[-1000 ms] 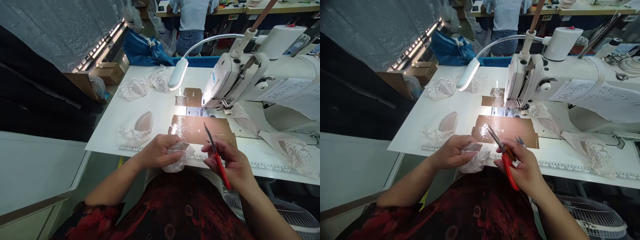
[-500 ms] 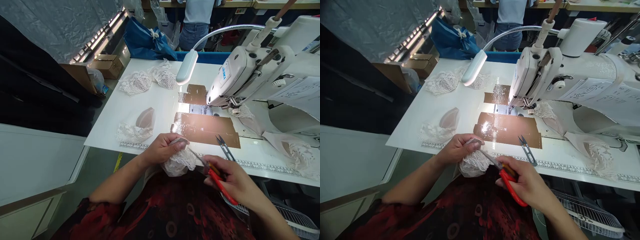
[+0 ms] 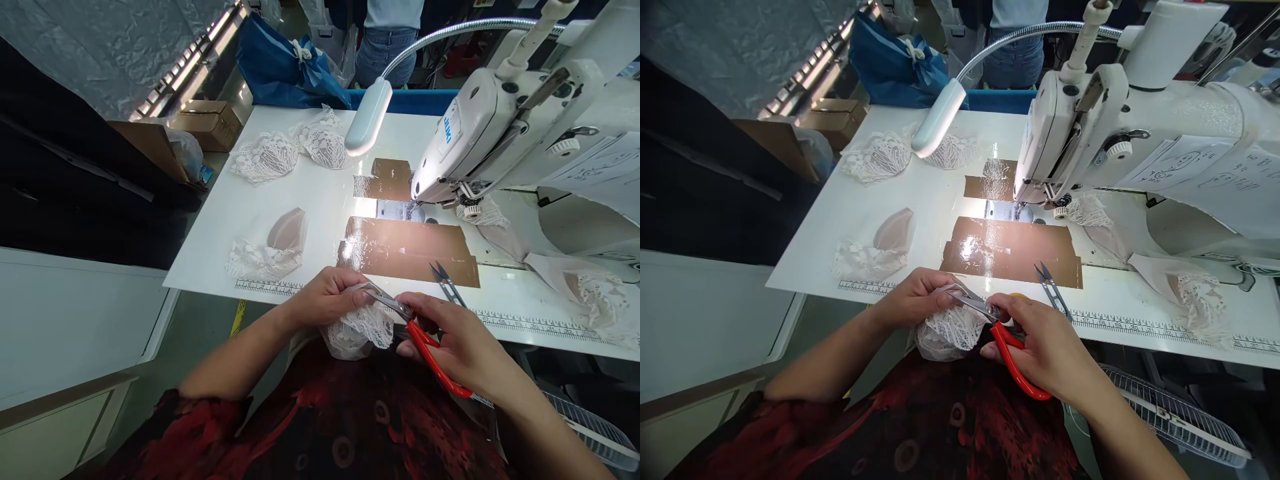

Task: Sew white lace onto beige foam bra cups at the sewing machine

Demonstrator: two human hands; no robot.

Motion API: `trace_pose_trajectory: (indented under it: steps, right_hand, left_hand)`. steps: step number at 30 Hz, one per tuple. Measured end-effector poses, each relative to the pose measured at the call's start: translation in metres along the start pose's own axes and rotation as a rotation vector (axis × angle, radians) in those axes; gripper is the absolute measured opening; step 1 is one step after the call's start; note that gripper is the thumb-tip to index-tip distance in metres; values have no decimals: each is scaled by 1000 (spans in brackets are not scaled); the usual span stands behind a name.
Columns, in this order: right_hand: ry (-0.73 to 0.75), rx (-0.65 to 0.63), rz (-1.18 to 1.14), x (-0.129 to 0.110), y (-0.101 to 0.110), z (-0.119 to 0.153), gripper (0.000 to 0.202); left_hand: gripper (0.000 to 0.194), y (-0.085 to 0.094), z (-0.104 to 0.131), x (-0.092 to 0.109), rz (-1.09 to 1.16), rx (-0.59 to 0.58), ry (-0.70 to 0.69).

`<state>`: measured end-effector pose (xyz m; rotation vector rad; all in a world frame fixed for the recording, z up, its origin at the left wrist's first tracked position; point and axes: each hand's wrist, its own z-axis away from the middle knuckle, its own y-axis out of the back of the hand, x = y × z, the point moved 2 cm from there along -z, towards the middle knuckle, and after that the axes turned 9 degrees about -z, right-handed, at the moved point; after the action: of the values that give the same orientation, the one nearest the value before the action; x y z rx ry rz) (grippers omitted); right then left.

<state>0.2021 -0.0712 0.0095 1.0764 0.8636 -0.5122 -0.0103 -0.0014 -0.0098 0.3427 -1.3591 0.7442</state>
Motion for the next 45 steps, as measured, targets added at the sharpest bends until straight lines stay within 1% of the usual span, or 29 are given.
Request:
trace_pose_trajectory:
  steps: [5, 9, 15, 19, 22, 24, 25, 26, 28, 30, 31, 32, 33, 34, 35, 36, 37, 38, 40, 42, 44, 45]
  right_hand:
    - [26, -1, -26, -4, -2, -1, 44]
    - [58, -1, -61, -4, -3, 0, 40]
    - [131, 27, -16, 5, -8, 6, 33]
    - [110, 31, -10, 8, -12, 8, 28]
    - [93, 67, -17, 12, -12, 16, 26]
    - [97, 169, 34, 19, -9, 25, 29]
    - [98, 248, 84, 24, -5, 31, 32]
    - [90, 331, 148, 30, -1, 36, 35]
    - [48, 481, 293, 42, 8, 45, 37]
    - [9, 586, 423, 55, 16, 48, 37]
    - [10, 622, 478, 60, 18, 48, 37]
    - [26, 649, 527, 65, 19, 46, 36]
    - [53, 665, 569, 68, 19, 43, 36]
    - [77, 672, 605, 72, 18, 40, 35]
    - [89, 670, 632, 74, 17, 36, 34]
    - [90, 671, 649, 77, 15, 32, 33]
    - [81, 676, 654, 79, 14, 28, 32]
    - [68, 682, 650, 80, 14, 25, 31]
    - [44, 706, 634, 83, 16, 22, 31]
    - [45, 737, 617, 87, 22, 25, 32]
    - [66, 792, 609, 93, 34, 35, 32]
    - [76, 833, 612, 97, 43, 42, 32]
  left_hand:
    - [30, -3, -1, -3, 85, -49, 36]
    - [31, -5, 0, -2, 95, -50, 40]
    - [34, -5, 4, -1, 24, -42, 90]
    - [33, -7, 2, -5, 6, -50, 95]
    - [32, -3, 7, -2, -72, -51, 79]
    - [32, 7, 16, 10, -208, -81, 65]
    - [32, 15, 21, 18, -306, -74, 59]
    - [33, 25, 27, 29, -419, -31, 46]
    - [34, 51, 39, 50, -697, 205, 45]
    - [40, 76, 47, 63, -1036, 463, 80]
    - [46, 86, 49, 65, -1217, 598, 103]
    - [55, 95, 50, 63, -1387, 703, 132]
    - [65, 102, 49, 57, -1529, 753, 164]
    - [74, 108, 46, 48, -1616, 726, 194]
    - [76, 114, 41, 37, -1655, 642, 224]
    - [73, 119, 35, 25, -1665, 516, 255]
    - [68, 124, 30, 17, -1675, 434, 263]
    - [64, 130, 24, 12, -1697, 410, 253]
    - [58, 139, 14, 13, -1746, 403, 236]
    - [55, 143, 6, 23, -1827, 452, 234]
    - [54, 138, 0, 35, -1903, 509, 198]
    - [54, 131, -4, 40, -1910, 515, 155]
